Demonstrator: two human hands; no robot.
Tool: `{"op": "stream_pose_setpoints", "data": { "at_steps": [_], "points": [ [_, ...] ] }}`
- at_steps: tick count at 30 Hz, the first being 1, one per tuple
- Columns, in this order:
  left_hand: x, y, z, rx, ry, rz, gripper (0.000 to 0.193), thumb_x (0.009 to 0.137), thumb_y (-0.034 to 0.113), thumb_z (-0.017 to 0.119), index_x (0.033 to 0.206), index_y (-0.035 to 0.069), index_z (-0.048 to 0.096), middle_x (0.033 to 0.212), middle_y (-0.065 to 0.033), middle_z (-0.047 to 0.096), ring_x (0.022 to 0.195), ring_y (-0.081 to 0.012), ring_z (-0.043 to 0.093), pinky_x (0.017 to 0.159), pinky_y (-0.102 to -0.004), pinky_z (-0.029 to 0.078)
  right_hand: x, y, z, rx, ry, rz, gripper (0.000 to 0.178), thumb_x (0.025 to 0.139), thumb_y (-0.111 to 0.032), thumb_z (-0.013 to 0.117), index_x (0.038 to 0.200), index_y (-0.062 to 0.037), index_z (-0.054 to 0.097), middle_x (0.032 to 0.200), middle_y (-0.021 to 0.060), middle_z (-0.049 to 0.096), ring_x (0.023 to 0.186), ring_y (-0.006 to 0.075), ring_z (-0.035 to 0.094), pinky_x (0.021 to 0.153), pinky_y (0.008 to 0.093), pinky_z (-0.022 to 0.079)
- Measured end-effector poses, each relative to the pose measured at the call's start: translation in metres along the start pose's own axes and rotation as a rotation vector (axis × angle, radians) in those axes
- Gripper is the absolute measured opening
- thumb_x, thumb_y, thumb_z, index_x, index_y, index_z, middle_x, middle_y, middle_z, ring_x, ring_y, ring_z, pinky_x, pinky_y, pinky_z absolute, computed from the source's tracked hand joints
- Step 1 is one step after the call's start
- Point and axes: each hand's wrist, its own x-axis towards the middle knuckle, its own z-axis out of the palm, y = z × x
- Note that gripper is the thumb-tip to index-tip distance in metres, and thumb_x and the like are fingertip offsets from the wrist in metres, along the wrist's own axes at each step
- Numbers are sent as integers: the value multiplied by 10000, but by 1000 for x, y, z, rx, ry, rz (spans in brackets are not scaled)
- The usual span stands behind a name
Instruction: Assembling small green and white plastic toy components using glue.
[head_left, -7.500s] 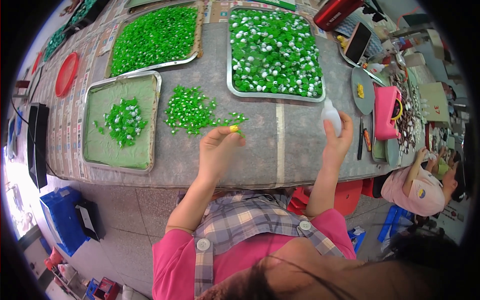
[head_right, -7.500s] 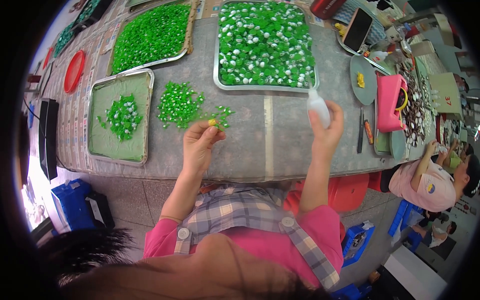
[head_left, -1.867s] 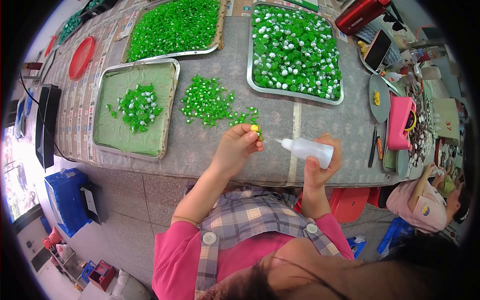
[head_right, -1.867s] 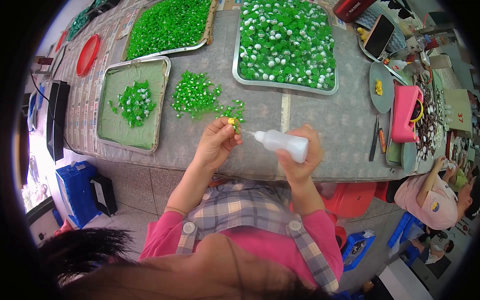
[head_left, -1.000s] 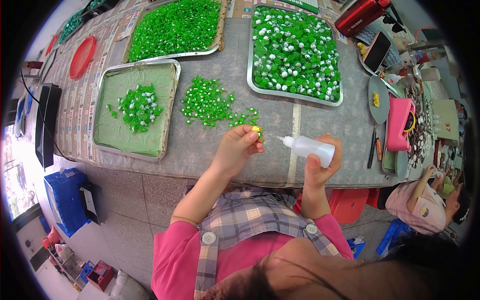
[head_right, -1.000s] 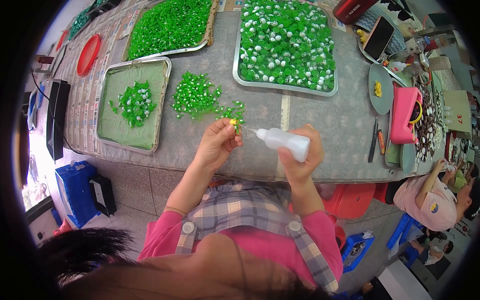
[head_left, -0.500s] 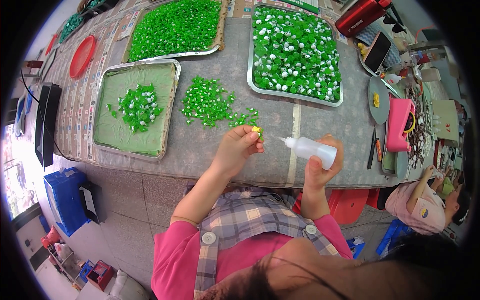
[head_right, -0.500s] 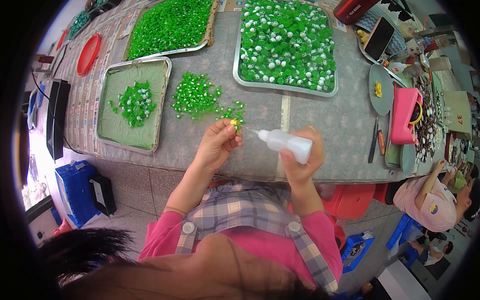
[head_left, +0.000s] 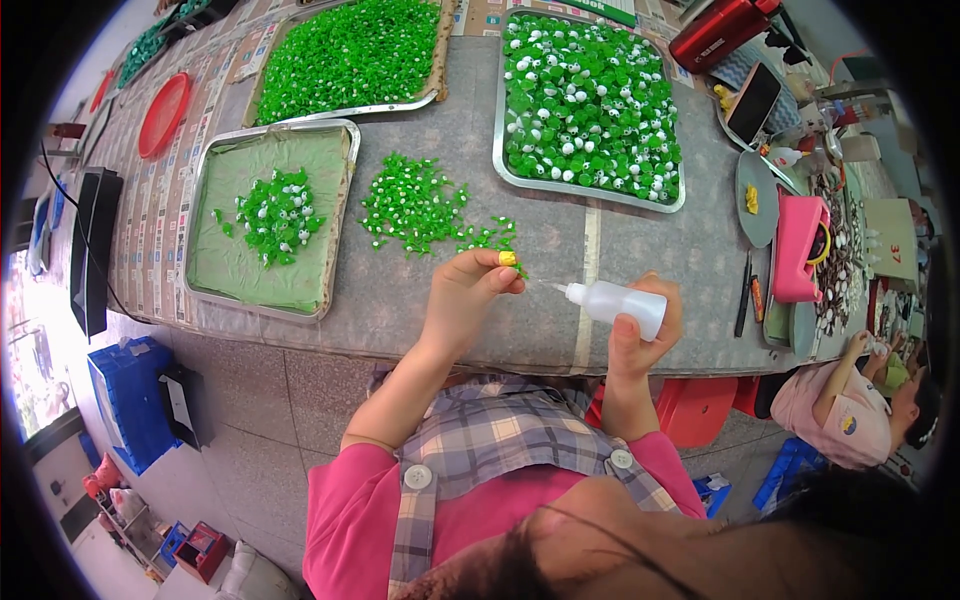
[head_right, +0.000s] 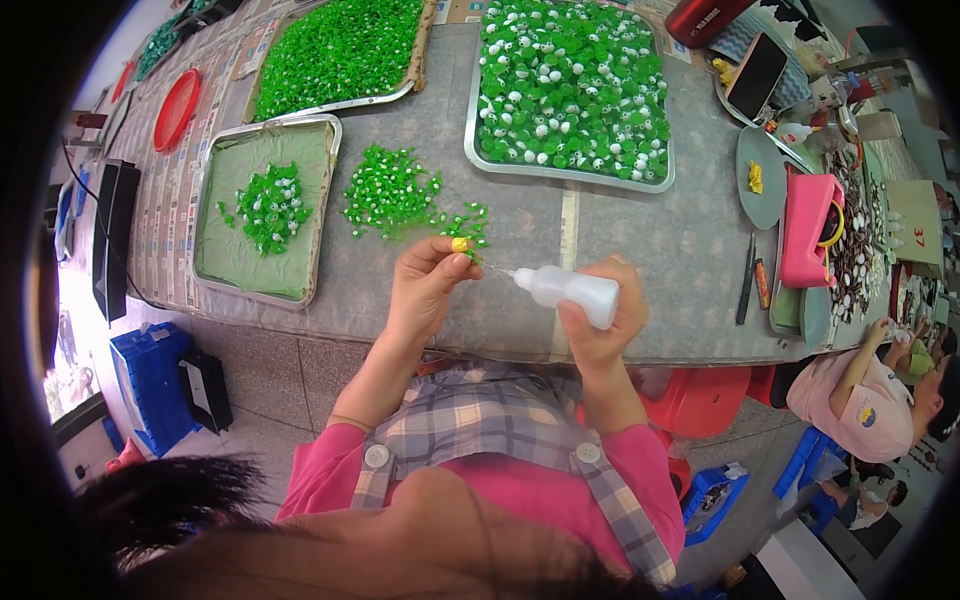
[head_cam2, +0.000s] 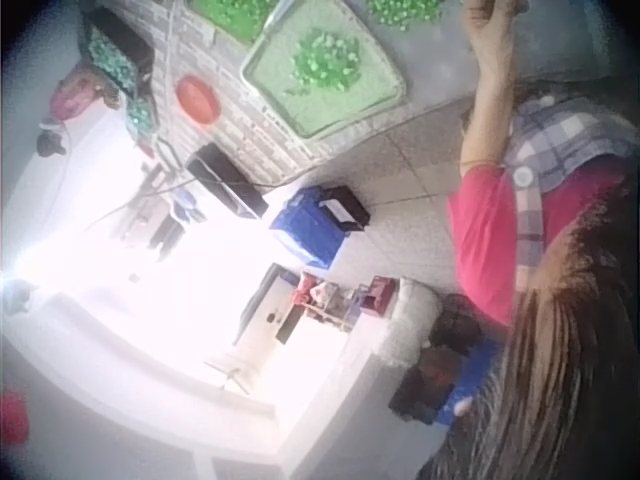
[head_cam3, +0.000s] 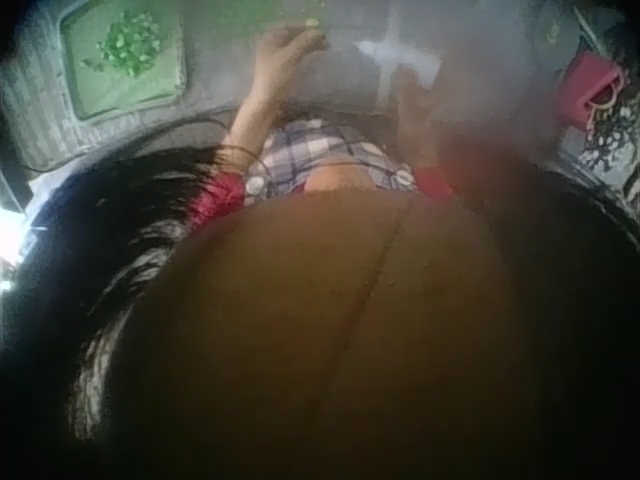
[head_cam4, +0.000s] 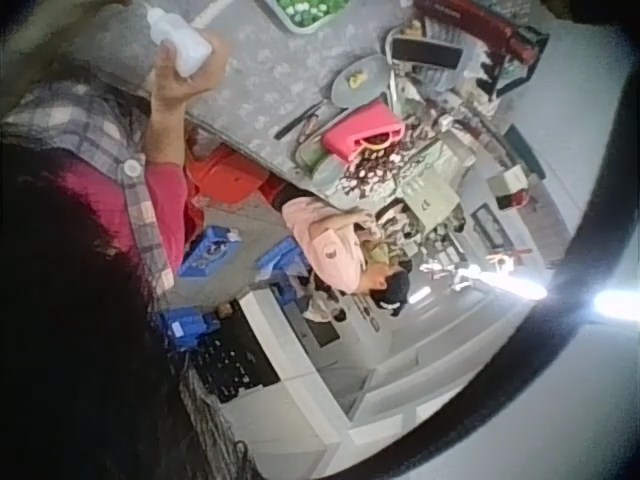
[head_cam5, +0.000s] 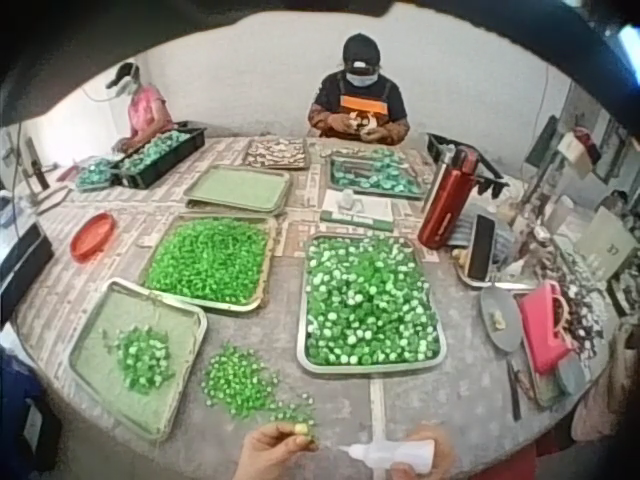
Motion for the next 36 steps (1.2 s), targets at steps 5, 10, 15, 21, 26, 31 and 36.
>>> {"op": "stream_pose_setpoints", "data": {
  "at_steps": [5, 10, 15, 21, 26, 31, 36],
  "points": [
    [2, -2, 0, -2, -8, -8, 65, 739, 13, 537, 804, 8, 537, 738, -65, 571, 649, -133, 549, 613, -243, 455, -1, 3, -6, 3, -55, 21, 336, 642, -297, 636, 742, -20, 475, 642, 41, 461, 567, 113, 402, 496, 226, 324],
    [2, -2, -1, 0, 3, -13, 57, 743, 9, 530, 799, 11, 541, 738, -63, 571, 650, -129, 547, 608, -237, 451, 3, 12, -22, 25, 120, 99, 357, 642, -278, 646, 793, -15, 458, 717, 36, 463, 598, 109, 424, 531, 223, 358],
    [2, 4, 0, -58, 76, -12, 67, 742, -3, 519, 797, 24, 545, 733, -49, 573, 639, -117, 548, 576, -216, 437, 36, 27, -51, -163, 198, 275, 283, 675, -90, 621, 890, -1, 460, 829, 50, 496, 803, 122, 483, 698, 236, 407],
    [4, 1, -4, -42, 56, -23, 72, 743, 26, 532, 814, 24, 544, 734, -47, 570, 638, -115, 550, 577, -228, 451, 41, 70, -82, 11, 131, 469, 366, 702, -35, 582, 1036, -1, 436, 1042, 111, 491, 931, 138, 472, 771, 256, 394],
    [5, 0, -4, -53, 36, -35, 87, 747, 54, 543, 825, 16, 545, 742, -52, 568, 644, -125, 553, 609, -256, 472, 39, 62, -78, -458, 195, 198, 359, 693, -41, 590, 1021, -10, 447, 992, 89, 522, 906, 175, 492, 751, 278, 402],
    [5, -2, -6, -29, 28, -22, 87, 747, 55, 543, 825, 16, 543, 740, -51, 566, 646, -124, 552, 608, -254, 473, 61, 14, -38, -767, -15, -327, 195, 659, -30, 594, 844, -34, 534, 883, 68, 552, 812, 207, 513, 678, 291, 400],
    [2, 2, -3, -50, 20, -32, 86, 749, 53, 541, 827, 16, 542, 746, -51, 564, 647, -125, 550, 606, -254, 476, 102, 63, 20, -821, -557, -519, 113, 613, -20, 543, 716, -67, 541, 729, 33, 515, 711, 197, 491, 630, 301, 393]
  ]
}}
